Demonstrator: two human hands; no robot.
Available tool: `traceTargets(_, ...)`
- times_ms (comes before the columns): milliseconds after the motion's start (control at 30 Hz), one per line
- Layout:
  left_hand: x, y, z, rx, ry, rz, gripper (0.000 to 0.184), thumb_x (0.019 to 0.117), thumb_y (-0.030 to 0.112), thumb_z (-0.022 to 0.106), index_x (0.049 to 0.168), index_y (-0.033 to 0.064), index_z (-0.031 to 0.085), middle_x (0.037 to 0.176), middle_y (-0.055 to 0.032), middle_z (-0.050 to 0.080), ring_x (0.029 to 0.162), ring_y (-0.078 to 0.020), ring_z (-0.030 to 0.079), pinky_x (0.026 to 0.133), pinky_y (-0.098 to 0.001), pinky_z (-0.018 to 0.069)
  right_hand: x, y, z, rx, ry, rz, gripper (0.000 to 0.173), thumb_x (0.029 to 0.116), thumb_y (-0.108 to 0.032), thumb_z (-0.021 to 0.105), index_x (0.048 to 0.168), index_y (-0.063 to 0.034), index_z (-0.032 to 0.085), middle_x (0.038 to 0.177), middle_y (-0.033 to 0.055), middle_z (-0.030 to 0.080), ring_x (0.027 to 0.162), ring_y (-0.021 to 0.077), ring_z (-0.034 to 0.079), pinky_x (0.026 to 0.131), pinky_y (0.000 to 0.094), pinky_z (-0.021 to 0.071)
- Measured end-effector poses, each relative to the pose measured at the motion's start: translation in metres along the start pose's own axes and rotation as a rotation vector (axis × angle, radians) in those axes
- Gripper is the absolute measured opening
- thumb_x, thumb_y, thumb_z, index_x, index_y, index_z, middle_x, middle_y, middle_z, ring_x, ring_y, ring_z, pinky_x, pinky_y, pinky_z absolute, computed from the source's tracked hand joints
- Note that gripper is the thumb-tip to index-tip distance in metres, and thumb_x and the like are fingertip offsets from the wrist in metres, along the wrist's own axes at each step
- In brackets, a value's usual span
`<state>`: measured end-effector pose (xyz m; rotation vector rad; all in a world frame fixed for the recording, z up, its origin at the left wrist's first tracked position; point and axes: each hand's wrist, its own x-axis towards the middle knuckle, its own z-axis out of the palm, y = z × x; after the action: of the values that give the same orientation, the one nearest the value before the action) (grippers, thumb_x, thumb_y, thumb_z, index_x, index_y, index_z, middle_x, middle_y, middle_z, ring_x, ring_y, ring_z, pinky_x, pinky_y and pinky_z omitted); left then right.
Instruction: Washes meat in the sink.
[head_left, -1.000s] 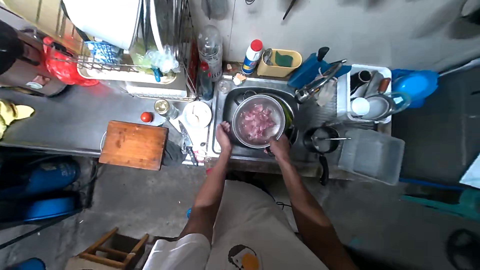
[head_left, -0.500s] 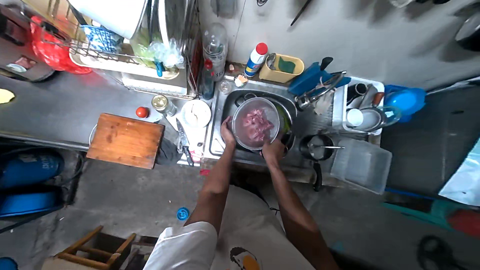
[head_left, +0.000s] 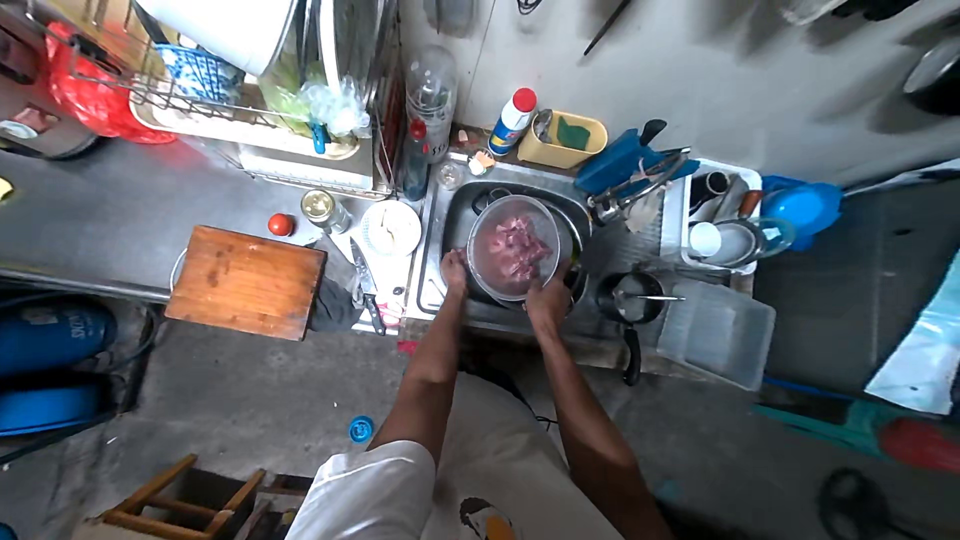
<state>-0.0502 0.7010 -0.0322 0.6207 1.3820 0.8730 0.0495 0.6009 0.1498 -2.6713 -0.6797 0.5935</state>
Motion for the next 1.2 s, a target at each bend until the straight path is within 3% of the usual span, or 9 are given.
traceTargets(133,-0.001,0.001,-0.002,0.116,-0.002,-0.002,0.031,0.1066,0.013,0.051,0.132,-0.0017,0.061,0.126,-0.0200,0.067,0.118,-0.0277,0.064,0.104,-0.0461,0.0508,-0.001,0.002,0.001,0.006,0.008,-0.018,0.075,0.1020,-0.024,0.056,0.165,-0.0120,0.018,0.099,0.0207,0.071,0.086,0.0342,0.073,0.081,0.0532,0.0595)
traceTargets(500,-0.003,-0.001,-0.006,-0.082,0.008,0.072,0.042,0.1114,0.022,0.032,0.135,0.0032,0.062,0.139,-0.0148,0.061,0.130,-0.0231,0.056,0.111,-0.0445,0.0436,-0.009,-0.002,0.001,-0.102,0.073,-0.078,0.076,0.1029,-0.022,0.055,0.166,-0.0099,0.014,0.099,0.0209,0.073,0.099,0.0369,0.071,0.093,0.0523,0.0541)
traceTargets(700,-0.005,-0.002,-0.008,-0.225,-0.011,-0.002,0.046,0.1116,0.028,0.030,0.136,0.0041,0.061,0.140,-0.0143,0.060,0.130,-0.0237,0.056,0.108,-0.0461,0.0466,-0.011,-0.004,0.003,-0.115,0.107,-0.090,0.072,0.1047,-0.024,0.051,0.167,-0.0127,0.015,0.093,0.0191,0.073,0.094,0.0359,0.072,0.089,0.0519,0.0554)
traceTargets(1200,-0.011,-0.007,-0.008,-0.151,-0.016,-0.022,0.049,0.1115,0.033,0.030,0.142,0.0042,0.055,0.143,-0.0170,0.058,0.133,-0.0262,0.055,0.110,-0.0488,0.0457,-0.018,-0.006,0.002,-0.160,0.129,-0.135,0.074,0.1043,-0.023,0.051,0.167,-0.0128,0.012,0.092,0.0209,0.072,0.093,0.0382,0.072,0.088,0.0541,0.0552)
